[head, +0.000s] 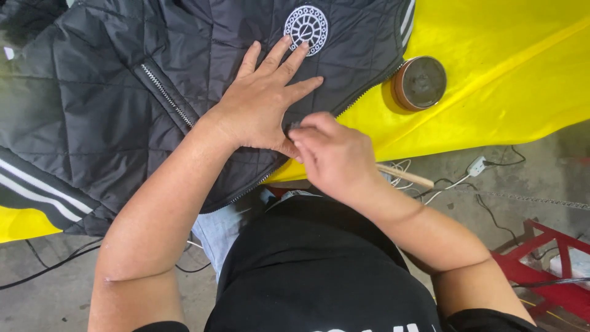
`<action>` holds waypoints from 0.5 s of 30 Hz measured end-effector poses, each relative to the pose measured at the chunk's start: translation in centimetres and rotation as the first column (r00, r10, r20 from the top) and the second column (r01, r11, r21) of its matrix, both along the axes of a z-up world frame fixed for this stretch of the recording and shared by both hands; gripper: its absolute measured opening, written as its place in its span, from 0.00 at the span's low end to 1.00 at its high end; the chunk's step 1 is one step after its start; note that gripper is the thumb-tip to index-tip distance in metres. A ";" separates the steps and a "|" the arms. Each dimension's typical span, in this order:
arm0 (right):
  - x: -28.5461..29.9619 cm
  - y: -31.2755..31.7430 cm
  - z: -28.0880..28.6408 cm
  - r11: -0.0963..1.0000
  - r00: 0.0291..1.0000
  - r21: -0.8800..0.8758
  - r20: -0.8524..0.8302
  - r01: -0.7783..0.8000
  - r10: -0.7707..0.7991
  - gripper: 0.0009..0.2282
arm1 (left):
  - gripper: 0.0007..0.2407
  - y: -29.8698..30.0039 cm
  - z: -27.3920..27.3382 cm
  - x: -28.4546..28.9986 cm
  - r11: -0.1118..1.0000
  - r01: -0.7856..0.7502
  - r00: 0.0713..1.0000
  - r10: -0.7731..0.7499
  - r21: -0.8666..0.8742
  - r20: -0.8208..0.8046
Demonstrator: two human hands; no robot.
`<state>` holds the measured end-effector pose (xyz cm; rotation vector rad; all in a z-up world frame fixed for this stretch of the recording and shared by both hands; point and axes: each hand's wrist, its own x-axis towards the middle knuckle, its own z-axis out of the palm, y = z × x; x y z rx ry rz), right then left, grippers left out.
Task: A person is cleaning and restoring a circular patch on a black quilted jacket using a cleaning block, a hair dryer, and a spray bottle.
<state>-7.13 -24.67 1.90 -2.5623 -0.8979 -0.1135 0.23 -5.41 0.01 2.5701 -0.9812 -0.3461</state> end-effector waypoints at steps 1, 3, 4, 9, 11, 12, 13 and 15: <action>0.3 -0.4 0.0 1.000 1.000 0.005 -0.003 -0.001 0.001 0.07 | 0.50 0.0 -0.1 0.0 1.000 -0.001 1.000 0.001 0.005 -0.003; 0.9 -1.2 0.0 1.000 0.999 -0.001 -0.046 0.014 -0.014 0.07 | 0.52 0.0 -0.4 0.0 1.000 -0.004 1.000 0.004 -0.003 0.001; 1.7 -2.3 -0.2 1.000 0.999 0.002 -0.050 0.014 -0.013 0.07 | 0.52 0.1 -0.3 0.0 1.000 -0.004 1.000 0.004 0.000 -0.003; 3.8 -5.1 0.2 0.984 0.979 -0.069 0.128 0.166 -0.156 0.06 | 0.52 0.1 -0.3 0.0 1.000 0.004 1.000 -0.004 -0.004 0.014; 2.6 -2.7 1.1 0.995 0.994 -0.045 0.061 0.093 -0.090 0.06 | 0.52 0.0 -0.3 0.1 1.000 -0.002 1.000 0.003 -0.006 0.004; 2.0 -1.5 1.4 1.000 1.000 -0.014 -0.008 0.025 -0.025 0.07 | 0.53 0.0 -0.3 0.1 1.000 -0.005 1.000 0.005 -0.005 -0.009; 1.6 -0.9 1.1 1.000 1.000 -0.012 -0.010 0.023 -0.023 0.07 | 0.53 0.0 -0.4 0.1 1.000 -0.007 1.000 0.007 -0.004 -0.010; 0.7 0.5 0.6 0.999 0.999 -0.022 -0.024 -0.024 0.024 0.06 | 0.49 0.0 -0.7 0.0 1.000 -0.005 1.000 0.005 -0.014 0.014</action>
